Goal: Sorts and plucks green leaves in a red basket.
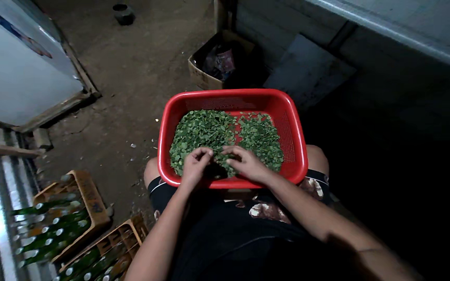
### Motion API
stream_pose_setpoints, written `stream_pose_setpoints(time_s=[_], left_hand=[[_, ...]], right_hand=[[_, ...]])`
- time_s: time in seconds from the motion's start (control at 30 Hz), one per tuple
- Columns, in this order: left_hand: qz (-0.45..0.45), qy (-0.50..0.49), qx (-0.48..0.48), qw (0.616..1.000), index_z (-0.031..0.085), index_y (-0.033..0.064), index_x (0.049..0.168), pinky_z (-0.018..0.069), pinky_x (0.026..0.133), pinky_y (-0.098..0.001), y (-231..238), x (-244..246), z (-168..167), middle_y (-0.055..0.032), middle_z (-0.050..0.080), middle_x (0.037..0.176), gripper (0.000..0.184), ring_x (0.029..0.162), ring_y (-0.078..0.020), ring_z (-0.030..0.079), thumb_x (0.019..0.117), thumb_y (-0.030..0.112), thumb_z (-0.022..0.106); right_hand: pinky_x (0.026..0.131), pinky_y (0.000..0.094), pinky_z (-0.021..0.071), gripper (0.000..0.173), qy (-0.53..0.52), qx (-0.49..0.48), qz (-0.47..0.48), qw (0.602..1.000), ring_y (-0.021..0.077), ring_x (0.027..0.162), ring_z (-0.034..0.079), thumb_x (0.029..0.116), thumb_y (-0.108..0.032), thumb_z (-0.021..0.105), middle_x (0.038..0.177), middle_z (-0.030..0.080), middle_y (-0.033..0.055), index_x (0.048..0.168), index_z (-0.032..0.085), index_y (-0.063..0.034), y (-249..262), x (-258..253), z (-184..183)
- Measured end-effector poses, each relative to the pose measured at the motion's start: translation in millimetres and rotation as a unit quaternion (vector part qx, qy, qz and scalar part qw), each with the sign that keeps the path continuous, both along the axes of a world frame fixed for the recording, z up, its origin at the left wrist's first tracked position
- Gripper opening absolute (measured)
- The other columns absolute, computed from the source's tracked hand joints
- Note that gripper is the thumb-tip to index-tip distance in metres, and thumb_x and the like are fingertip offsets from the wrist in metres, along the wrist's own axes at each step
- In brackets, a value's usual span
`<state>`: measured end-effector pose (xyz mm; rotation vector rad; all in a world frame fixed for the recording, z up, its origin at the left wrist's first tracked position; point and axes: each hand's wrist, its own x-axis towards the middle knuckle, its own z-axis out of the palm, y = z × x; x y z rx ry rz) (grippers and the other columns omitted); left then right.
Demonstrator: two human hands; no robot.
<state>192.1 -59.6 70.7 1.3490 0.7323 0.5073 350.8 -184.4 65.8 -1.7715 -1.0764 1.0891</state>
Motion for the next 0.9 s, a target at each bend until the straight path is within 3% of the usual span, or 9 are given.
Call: stream_pose_setpoints(time_s=[0.07,0.1,0.23,0.37,0.43,0.53,0.6,0.7,0.9], left_hand=[[0.034,-0.004,0.064,0.997,0.067,0.0031,0.097,0.0593,0.078,-0.0283,17,-12,8,0.0030,0.069,0.086,0.012,0.079,-0.0066,0.068,0.0986,0.004,0.054],[0.052,-0.004,0.102,0.993,0.067,0.0039,0.099,0.0588,0.079,-0.0282,29,-21,12,0.0041,0.069,0.087,0.012,0.080,-0.0059,0.067,0.0989,0.006,0.055],[0.165,-0.007,0.211,0.963,0.065,0.0034,0.106,0.0602,0.080,-0.0278,89,-70,23,0.0070,0.069,0.090,0.011,0.081,-0.0037,0.068,0.1005,0.010,0.058],[0.265,0.206,0.332,0.882,0.064,-0.0100,0.113,0.0547,0.084,-0.0315,145,-132,17,-0.0148,0.067,0.098,0.033,0.085,-0.0129,0.065,0.1040,0.022,0.058],[0.272,0.370,0.369,0.808,0.069,-0.0091,0.112,0.0473,0.099,-0.0529,164,-164,5,-0.0292,0.067,0.116,0.043,0.109,-0.0371,0.065,0.1045,0.031,0.057],[0.307,0.431,0.387,0.756,0.067,-0.0016,0.129,0.0330,0.118,-0.0533,177,-206,-22,-0.0332,0.045,0.149,0.043,0.142,-0.0474,0.041,0.0947,0.025,0.069],[0.340,0.415,0.365,0.761,0.053,-0.0005,0.146,0.0321,0.119,-0.0472,170,-213,-27,-0.0340,0.036,0.155,0.062,0.145,-0.0458,0.036,0.0905,0.019,0.073],[0.325,0.347,0.361,0.802,0.041,-0.0070,0.151,0.0410,0.111,-0.0424,155,-202,-32,-0.0372,0.035,0.154,0.067,0.136,-0.0440,0.046,0.0950,0.018,0.068],[0.165,0.258,0.422,0.853,0.050,-0.0094,0.143,0.0487,0.102,-0.0498,113,-125,-17,-0.0367,0.038,0.152,0.054,0.130,-0.0461,0.051,0.0974,0.017,0.062]], right_hand=[[0.124,0.0576,0.0213,0.041,-0.137,-0.048,0.083,0.986,0.0334,0.151,0.032,0.1069,-0.024,0.051,0.164,0.033,0.0179,0.142,0.059,-0.0047,0,4,4],[0.125,0.0604,0.0151,0.038,-0.154,-0.058,0.095,0.982,0.0341,0.153,0.029,0.1078,-0.026,0.049,0.163,0.034,0.0183,0.135,0.064,-0.0034,-1,7,7],[0.114,0.0520,0.0385,0.025,-0.195,-0.047,0.065,0.978,0.0324,0.130,0.057,0.1025,-0.016,0.059,0.142,0.058,0.0190,0.106,0.070,0.0064,-12,29,16],[0.101,0.0523,0.0520,0.030,-0.244,-0.051,-0.038,0.968,0.0332,0.114,0.066,0.1019,-0.010,0.061,0.127,0.066,0.0195,0.128,0.062,0.0041,-33,62,12],[0.098,0.0555,0.0521,0.030,-0.268,-0.042,-0.080,0.959,0.0347,0.111,0.068,0.1022,-0.016,0.063,0.121,0.068,0.0203,0.123,0.065,0.0044,-48,78,8],[0.098,0.0528,0.0533,0.022,-0.304,-0.016,-0.120,0.945,0.0340,0.110,0.068,0.1011,-0.011,0.063,0.124,0.068,0.0206,0.114,0.069,0.0053,-69,92,9],[0.097,0.0507,0.0542,0.021,-0.307,-0.022,-0.131,0.942,0.0329,0.109,0.068,0.1007,-0.007,0.062,0.125,0.067,0.0200,0.116,0.069,0.0048,-77,97,12],[0.098,0.0516,0.0538,0.016,-0.313,-0.024,-0.103,0.944,0.0346,0.111,0.068,0.0989,-0.004,0.064,0.126,0.066,0.0211,0.111,0.070,0.0052,-71,104,12],[0.104,0.0589,0.0468,0.015,-0.342,-0.054,0.039,0.937,0.0425,0.119,0.060,0.0956,-0.005,0.067,0.120,0.065,0.0248,0.107,0.074,0.0016,-3,120,-4]])
